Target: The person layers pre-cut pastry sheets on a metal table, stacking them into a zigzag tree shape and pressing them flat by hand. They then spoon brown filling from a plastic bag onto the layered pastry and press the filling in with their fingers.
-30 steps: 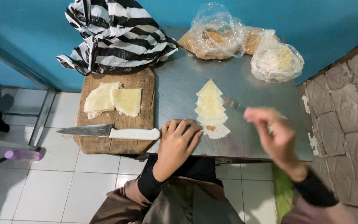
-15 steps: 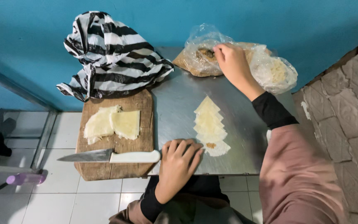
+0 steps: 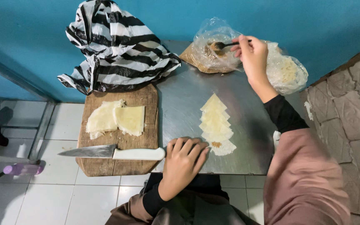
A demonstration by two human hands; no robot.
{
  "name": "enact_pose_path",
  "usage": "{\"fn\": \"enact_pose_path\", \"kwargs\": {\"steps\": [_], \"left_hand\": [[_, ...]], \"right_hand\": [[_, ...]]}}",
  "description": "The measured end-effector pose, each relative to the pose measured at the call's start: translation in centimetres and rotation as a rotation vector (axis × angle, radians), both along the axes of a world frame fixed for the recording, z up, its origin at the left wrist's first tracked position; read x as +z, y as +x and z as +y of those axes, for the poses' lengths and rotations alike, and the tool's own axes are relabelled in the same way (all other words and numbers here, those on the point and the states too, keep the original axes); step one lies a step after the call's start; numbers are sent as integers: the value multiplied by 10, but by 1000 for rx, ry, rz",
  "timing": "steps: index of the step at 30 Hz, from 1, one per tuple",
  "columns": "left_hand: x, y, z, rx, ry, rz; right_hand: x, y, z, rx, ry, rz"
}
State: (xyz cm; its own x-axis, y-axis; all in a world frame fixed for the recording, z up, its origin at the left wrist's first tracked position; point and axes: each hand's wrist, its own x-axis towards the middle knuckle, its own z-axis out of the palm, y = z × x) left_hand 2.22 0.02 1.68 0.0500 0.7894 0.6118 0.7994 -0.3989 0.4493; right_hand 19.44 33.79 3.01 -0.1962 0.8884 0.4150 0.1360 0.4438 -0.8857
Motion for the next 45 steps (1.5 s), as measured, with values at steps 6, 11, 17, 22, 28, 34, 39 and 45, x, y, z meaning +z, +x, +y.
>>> {"fn": "enact_pose_path", "kwargs": {"steps": [6,11,17,22,28,34,39,45], "left_hand": [[-2,0,1,9,14,10],[-4,1,0,33,37,11],[-2,1,-1,32,58,2],[-3,1,-1,37,59,12],[-4,0,-1,27,41,-1],[-3,1,-1,48,41,2],[-4,1,-2,55,30,0],[-4,1,-1,79,-5,-23]], "right_hand": [[19,16,-16,10,45,43],[12,15,-19,57,116,-61],[7,6,-16,29,100,-53],[7,8,-19,29,-13,25],[12,21,-29,49,-168,237],[23,42,-71,142,-321,429],[-3,70,-161,182,-363,221],[-38,86,-232,108,-405,7]]}}
